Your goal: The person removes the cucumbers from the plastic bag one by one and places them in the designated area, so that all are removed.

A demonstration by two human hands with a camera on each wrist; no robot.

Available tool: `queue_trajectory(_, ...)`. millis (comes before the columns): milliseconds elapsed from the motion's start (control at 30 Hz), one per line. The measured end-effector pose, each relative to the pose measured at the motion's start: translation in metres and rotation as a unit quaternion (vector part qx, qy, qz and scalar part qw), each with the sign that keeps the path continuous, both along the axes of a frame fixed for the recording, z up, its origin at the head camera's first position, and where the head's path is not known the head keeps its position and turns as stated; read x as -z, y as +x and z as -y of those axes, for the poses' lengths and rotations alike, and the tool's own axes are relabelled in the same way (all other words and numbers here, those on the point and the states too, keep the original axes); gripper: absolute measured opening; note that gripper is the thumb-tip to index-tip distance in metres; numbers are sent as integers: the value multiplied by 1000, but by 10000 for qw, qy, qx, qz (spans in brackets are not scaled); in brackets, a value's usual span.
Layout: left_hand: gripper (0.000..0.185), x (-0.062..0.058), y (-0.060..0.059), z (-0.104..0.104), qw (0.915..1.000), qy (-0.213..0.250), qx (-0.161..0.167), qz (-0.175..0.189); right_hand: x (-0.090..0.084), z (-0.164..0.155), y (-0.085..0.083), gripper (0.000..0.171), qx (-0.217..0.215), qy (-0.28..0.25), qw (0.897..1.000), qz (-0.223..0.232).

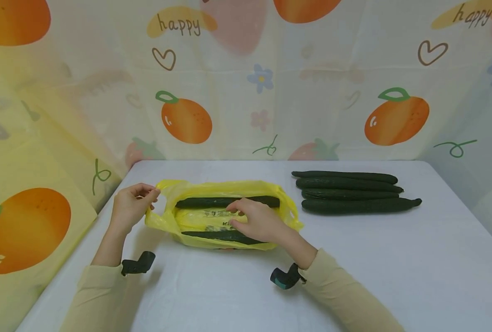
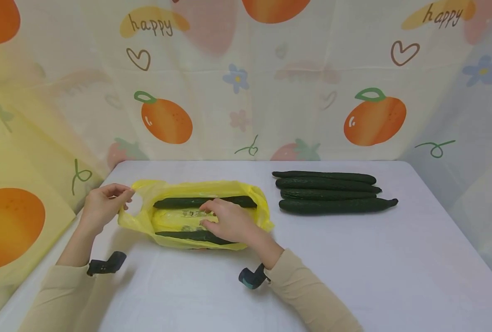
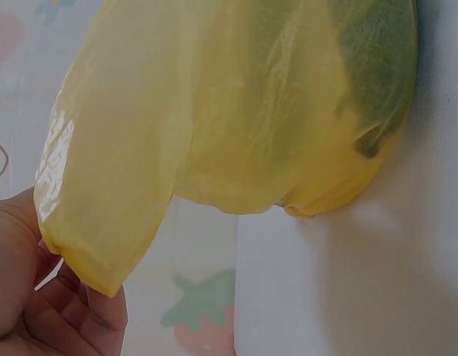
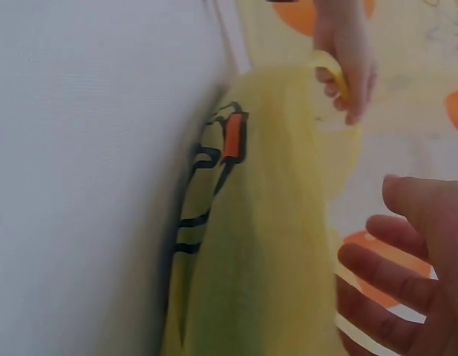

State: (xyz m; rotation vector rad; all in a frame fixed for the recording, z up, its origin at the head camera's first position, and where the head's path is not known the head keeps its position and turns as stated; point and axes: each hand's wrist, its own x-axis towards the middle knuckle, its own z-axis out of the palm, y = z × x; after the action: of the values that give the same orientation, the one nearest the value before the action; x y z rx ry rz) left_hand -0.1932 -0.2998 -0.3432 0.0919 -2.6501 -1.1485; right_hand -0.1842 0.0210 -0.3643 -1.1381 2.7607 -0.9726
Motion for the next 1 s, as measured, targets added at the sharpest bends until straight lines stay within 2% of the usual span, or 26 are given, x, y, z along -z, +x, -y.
queue_trajectory(167, 29, 0, 0, -1, 10000, 3, 15, -7, 7, 5, -2, 34, 34, 343, 9994, 100)
queue_trajectory(500, 32, 3, 1, 0, 10000, -51, -6, 29, 20, 15, -1, 28, -91, 655, 9978, 19)
queue_trajectory(833, 34, 2, 1, -2, 9999, -75, 0, 93, 25, 16, 1, 30, -215, 917, 9955, -57)
queue_trajectory(1000, 33, 2, 0, -2, 9999, -66, -12, 102, 26, 16, 3, 35, -197, 1216, 9924, -23)
